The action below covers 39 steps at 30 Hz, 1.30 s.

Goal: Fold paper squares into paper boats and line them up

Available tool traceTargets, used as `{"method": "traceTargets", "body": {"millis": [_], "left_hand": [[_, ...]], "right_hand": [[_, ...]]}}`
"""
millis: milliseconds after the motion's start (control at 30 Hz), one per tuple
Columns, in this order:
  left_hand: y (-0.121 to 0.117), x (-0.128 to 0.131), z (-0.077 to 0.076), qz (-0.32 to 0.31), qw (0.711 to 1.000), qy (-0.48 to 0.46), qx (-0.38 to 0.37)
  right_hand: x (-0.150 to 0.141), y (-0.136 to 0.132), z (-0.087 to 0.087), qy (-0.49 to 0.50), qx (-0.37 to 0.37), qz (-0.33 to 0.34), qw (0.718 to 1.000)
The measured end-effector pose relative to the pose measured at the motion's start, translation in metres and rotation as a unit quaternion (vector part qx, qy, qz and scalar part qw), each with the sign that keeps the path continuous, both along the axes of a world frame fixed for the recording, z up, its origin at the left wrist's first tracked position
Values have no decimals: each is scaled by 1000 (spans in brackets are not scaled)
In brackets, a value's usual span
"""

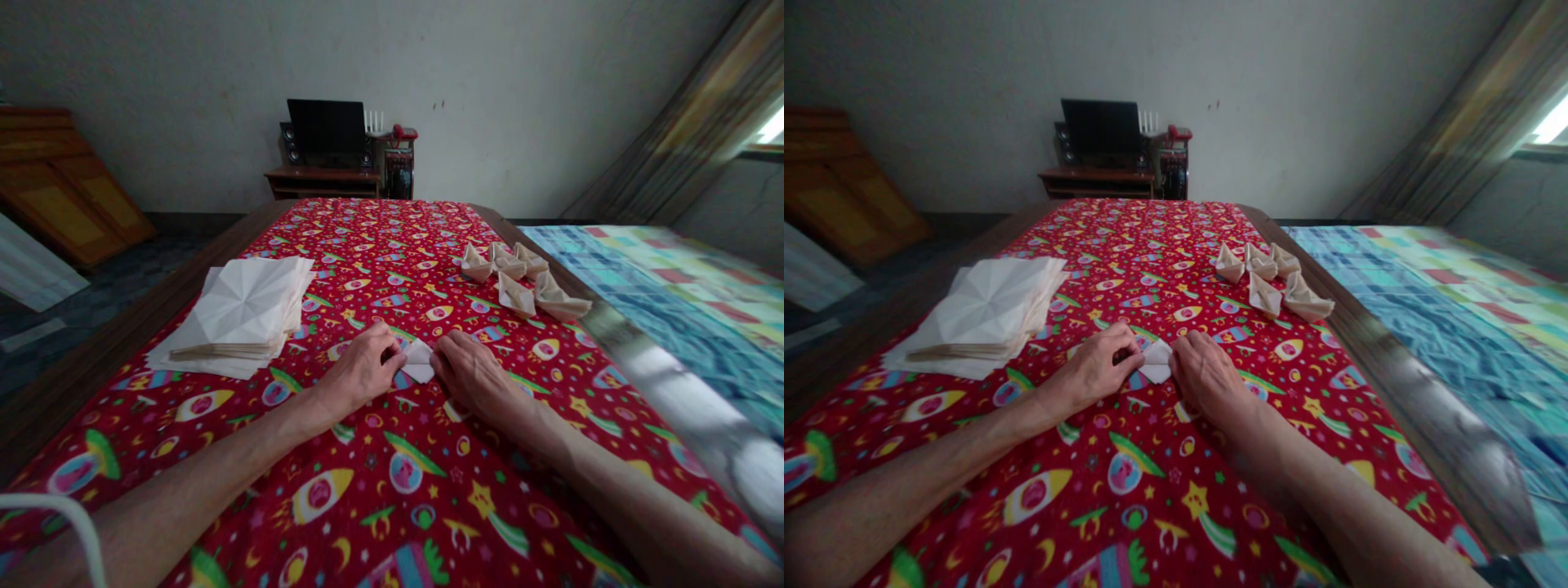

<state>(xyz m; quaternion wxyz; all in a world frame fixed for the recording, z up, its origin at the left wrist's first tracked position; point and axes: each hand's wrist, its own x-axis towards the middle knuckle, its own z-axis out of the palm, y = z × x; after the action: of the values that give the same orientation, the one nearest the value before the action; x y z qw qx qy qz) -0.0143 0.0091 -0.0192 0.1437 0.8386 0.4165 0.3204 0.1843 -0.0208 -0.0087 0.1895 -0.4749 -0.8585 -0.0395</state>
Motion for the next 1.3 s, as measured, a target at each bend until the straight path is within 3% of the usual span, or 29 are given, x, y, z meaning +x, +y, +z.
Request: {"method": "traceTargets", "body": {"millis": [167, 600, 767, 967, 1100, 1300], "left_hand": [[-1, 4, 0, 22, 999, 27, 19], [2, 4, 5, 20, 998, 58, -24], [3, -6, 2, 34, 997, 66, -33], [-14, -13, 3, 56, 994, 85, 33], [-22, -8, 10, 70, 988, 135, 42], [-25, 6, 10, 51, 995, 80, 33]], "right_hand": [[2, 5, 0, 5, -7, -5, 1000], [4, 13, 3, 42, -103, -20, 994], [6, 9, 3, 54, -81, -2, 995], [10, 5, -1, 124, -73, 18, 989], [10, 7, -6, 200, -111, -38, 973], [-6, -1, -6, 245, -143, -17, 959]]}}
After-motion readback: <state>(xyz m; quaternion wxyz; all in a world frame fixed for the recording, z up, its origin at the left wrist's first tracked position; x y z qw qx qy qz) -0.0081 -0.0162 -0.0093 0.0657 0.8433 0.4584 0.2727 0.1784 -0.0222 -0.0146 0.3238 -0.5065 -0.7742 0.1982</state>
